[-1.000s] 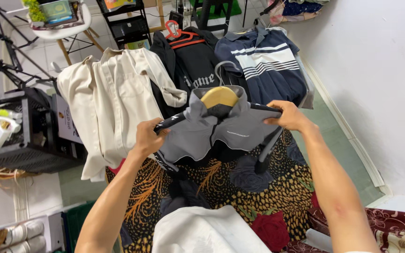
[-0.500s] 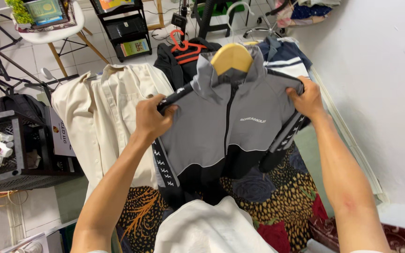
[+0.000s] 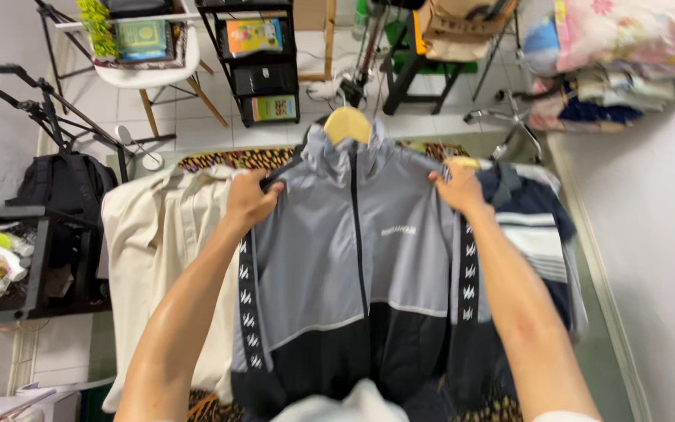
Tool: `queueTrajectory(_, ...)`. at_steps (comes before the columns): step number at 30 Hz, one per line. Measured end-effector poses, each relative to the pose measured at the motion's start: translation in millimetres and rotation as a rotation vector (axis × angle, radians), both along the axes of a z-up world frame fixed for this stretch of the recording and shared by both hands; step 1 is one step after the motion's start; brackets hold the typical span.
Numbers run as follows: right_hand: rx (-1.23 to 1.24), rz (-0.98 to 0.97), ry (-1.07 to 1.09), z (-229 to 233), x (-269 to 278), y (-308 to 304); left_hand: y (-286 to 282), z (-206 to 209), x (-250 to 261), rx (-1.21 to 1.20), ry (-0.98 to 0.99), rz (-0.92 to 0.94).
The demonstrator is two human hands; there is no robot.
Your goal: The person takes several garments on hangers from a rack and lays them out on a table for display, including a grey shirt, a black shirt, a white shirt, a black hoodie, a striped polo, a white button-down shirt, a grey track jacket, a white textured shirt, a blue-and-white jacket, a brown shirt, and a black leather jacket. They also lay out a pair of white trousers on a hanger.
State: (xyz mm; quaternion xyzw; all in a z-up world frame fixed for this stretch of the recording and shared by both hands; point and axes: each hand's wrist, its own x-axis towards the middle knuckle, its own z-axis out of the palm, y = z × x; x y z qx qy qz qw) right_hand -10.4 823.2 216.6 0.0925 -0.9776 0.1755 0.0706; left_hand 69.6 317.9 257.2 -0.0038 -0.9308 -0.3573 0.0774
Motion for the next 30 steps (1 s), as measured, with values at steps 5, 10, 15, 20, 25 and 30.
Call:
queueTrajectory(5, -0.004, -0.132, -0.334, -57, -53, -31, -7, -67, -42, -0.16, -0.157, 0.106)
queueTrajectory(10, 0.024, -0.12, -0.38, -96, -69, -54, -10, -122, -56, -0.174, -0.316, 0.185)
queueTrajectory(15, -0.006, 0.054, -0.15, -137, -59, -53, -9, -177, -46, -0.16, -0.443, 0.196)
queueTrajectory(20, 0.039, 0.021, -0.165, -151, -55, -55, 0, -203, -30, -0.091, -0.114, 0.189)
queueTrajectory(25, 0.163, -0.003, -0.206, -142, -56, -62, 11, -182, -26, -0.273, -0.099, 0.238)
queueTrajectory(30, 0.173, 0.011, -0.066, -121, -36, -84, 29, -157, -25, -0.362, -0.16, 0.26)
